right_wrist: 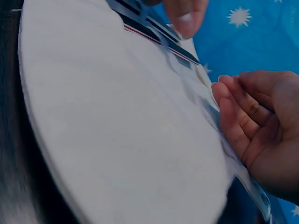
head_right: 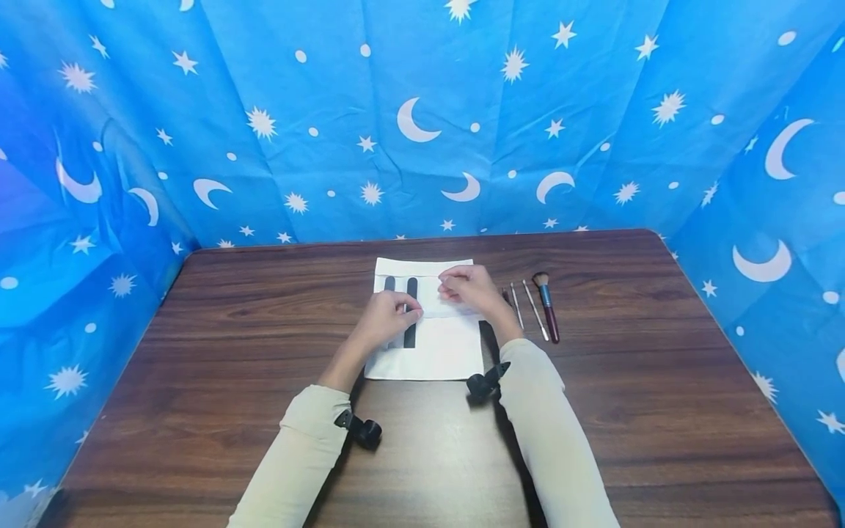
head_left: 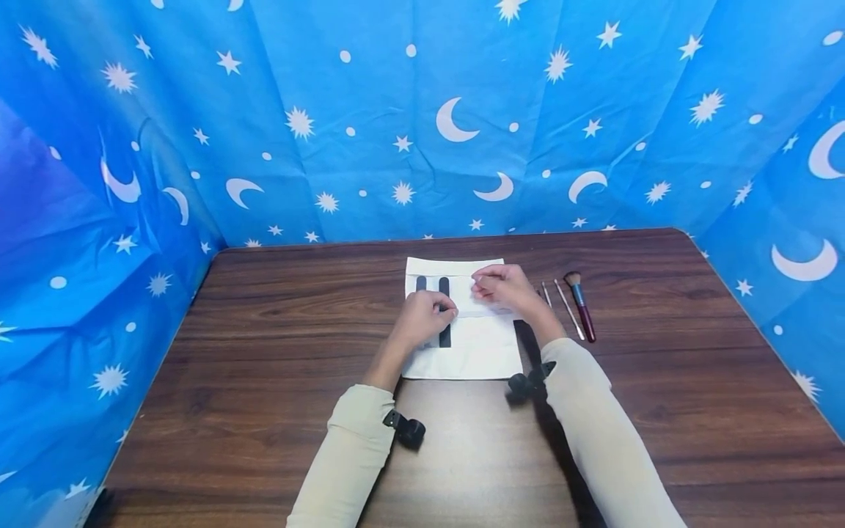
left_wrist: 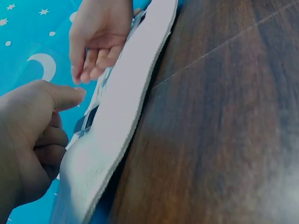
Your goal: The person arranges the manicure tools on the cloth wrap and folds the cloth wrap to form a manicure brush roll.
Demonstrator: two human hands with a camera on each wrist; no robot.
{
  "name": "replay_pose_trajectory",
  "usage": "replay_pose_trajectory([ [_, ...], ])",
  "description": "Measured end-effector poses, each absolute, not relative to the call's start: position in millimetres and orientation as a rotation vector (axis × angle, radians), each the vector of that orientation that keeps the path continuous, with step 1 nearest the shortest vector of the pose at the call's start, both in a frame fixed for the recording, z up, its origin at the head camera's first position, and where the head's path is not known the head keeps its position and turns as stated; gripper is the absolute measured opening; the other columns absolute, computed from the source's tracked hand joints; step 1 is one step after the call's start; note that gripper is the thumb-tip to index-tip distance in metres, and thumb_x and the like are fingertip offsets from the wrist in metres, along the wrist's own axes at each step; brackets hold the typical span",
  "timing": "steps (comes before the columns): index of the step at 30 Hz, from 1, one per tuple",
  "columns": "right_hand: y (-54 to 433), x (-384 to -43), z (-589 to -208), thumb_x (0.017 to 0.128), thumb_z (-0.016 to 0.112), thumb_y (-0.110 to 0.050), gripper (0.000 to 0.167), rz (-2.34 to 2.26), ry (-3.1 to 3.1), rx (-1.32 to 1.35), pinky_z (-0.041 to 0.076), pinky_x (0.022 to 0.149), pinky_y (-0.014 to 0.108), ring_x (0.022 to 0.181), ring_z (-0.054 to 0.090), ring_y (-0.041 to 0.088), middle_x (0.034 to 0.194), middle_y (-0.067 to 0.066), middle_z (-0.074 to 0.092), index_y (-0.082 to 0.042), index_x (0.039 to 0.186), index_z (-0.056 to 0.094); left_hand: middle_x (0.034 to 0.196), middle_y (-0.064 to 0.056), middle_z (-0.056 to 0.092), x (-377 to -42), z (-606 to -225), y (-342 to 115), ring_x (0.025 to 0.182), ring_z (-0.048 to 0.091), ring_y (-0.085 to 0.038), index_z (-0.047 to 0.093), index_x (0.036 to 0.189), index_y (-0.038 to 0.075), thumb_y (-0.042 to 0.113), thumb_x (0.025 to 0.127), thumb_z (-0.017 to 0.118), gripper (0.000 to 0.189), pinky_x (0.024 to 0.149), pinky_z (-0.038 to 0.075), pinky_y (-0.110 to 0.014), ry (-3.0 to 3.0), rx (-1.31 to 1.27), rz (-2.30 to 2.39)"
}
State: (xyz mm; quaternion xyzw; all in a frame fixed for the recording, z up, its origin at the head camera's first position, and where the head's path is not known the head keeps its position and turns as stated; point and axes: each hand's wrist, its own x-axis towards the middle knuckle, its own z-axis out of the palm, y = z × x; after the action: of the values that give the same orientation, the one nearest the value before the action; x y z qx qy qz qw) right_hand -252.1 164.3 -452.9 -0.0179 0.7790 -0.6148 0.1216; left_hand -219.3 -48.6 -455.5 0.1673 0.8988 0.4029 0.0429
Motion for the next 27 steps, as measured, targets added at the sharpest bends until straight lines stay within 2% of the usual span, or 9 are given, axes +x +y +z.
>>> replay_pose_trajectory([
  [4,178.4,-248.3,-449.6,0.104,0.055,-0.015,0.037,-1.818,2.301,-0.014,0.056,0.074,0.016,0.075,0.068,0.0,0.083,-0.011,0.07,0.01,0.129,0.06,0.052,0.006,0.044,-221.6,-454.0,-46.4,0.047,0.036,-0.007,0.079,0.108,0.007,0.018,0.093,0.071,0.019,0.049,0.031,-0.021,2.777,0.544,1.062],
  [7,190.9,-244.4,-445.3,0.105,0.055,-0.017,0.039,-1.839,2.316,0.001,0.057,0.075,0.017,0.076,0.069,-0.001,0.083,-0.012,0.07,0.011,0.131,0.058,0.056,0.0,0.057,-222.3,-453.1,-46.4,0.051,0.039,-0.008,0.077,0.115,0.01,0.021,0.095,0.07,0.025,0.053,0.035,-0.022,2.785,0.549,0.926],
  [10,205.2,-239.6,-441.2,0.105,0.054,-0.018,0.042,-1.88,2.324,0.006,0.058,0.076,0.016,0.077,0.07,-0.002,0.082,-0.014,0.07,0.013,0.133,0.055,0.074,-0.004,0.074,-222.3,-453.1,-46.7,0.057,0.048,-0.009,0.077,0.116,0.012,0.022,0.096,0.069,0.024,0.06,0.041,-0.023,2.776,0.531,0.883],
  [12,216.1,-236.3,-439.8,0.105,0.054,-0.017,0.043,-1.936,2.324,0.011,0.057,0.076,0.016,0.077,0.07,-0.002,0.082,-0.016,0.071,0.016,0.133,0.053,0.087,-0.004,0.079,-222.3,-453.5,-46.5,0.062,0.053,-0.009,0.078,0.115,0.013,0.023,0.097,0.068,0.023,0.062,0.043,-0.023,2.769,0.518,0.885],
  [14,228.5,-232.6,-439.6,0.105,0.055,-0.016,0.042,-1.995,2.328,0.027,0.057,0.075,0.016,0.076,0.07,-0.002,0.081,-0.016,0.072,0.016,0.131,0.052,0.093,-0.001,0.08,-222.7,-453.8,-46.3,0.065,0.055,-0.009,0.078,0.113,0.014,0.022,0.097,0.067,0.021,0.064,0.044,-0.023,2.765,0.513,0.899],
  [17,248.0,-226.8,-440.9,0.104,0.056,-0.015,0.035,-2.085,2.326,0.072,0.057,0.073,0.015,0.075,0.07,-0.003,0.079,-0.017,0.073,0.013,0.125,0.055,0.08,-0.001,0.076,-223.4,-454.2,-46.0,0.061,0.051,-0.01,0.079,0.108,0.013,0.02,0.097,0.067,0.018,0.06,0.041,-0.023,2.748,0.499,0.945],
  [21,272.9,-218.6,-443.0,0.104,0.056,-0.013,0.016,-2.213,2.293,0.171,0.056,0.071,0.013,0.072,0.071,-0.003,0.078,-0.016,0.074,-0.003,0.112,0.064,0.061,0.003,0.057,-224.4,-453.2,-45.7,0.056,0.043,-0.009,0.08,0.102,0.01,0.017,0.097,0.067,0.016,0.056,0.035,-0.022,2.721,0.474,1.025],
  [25,291.3,-212.0,-443.5,0.103,0.056,-0.011,0.013,-2.265,2.305,0.275,0.056,0.069,0.012,0.069,0.071,-0.003,0.076,-0.016,0.074,-0.015,0.099,0.067,0.057,0.007,0.049,-224.6,-452.2,-45.3,0.055,0.04,-0.009,0.08,0.1,0.008,0.014,0.097,0.066,0.015,0.055,0.034,-0.021,2.706,0.467,1.046],
  [27,297.0,-210.0,-443.2,0.103,0.056,-0.012,0.012,-2.193,2.387,0.332,0.055,0.069,0.012,0.068,0.07,-0.005,0.073,-0.019,0.072,-0.014,0.1,0.067,0.055,0.007,0.049,-224.7,-452.3,-44.9,0.054,0.04,-0.009,0.079,0.1,0.008,0.014,0.097,0.066,0.015,0.055,0.033,-0.022,2.702,0.464,1.039],
])
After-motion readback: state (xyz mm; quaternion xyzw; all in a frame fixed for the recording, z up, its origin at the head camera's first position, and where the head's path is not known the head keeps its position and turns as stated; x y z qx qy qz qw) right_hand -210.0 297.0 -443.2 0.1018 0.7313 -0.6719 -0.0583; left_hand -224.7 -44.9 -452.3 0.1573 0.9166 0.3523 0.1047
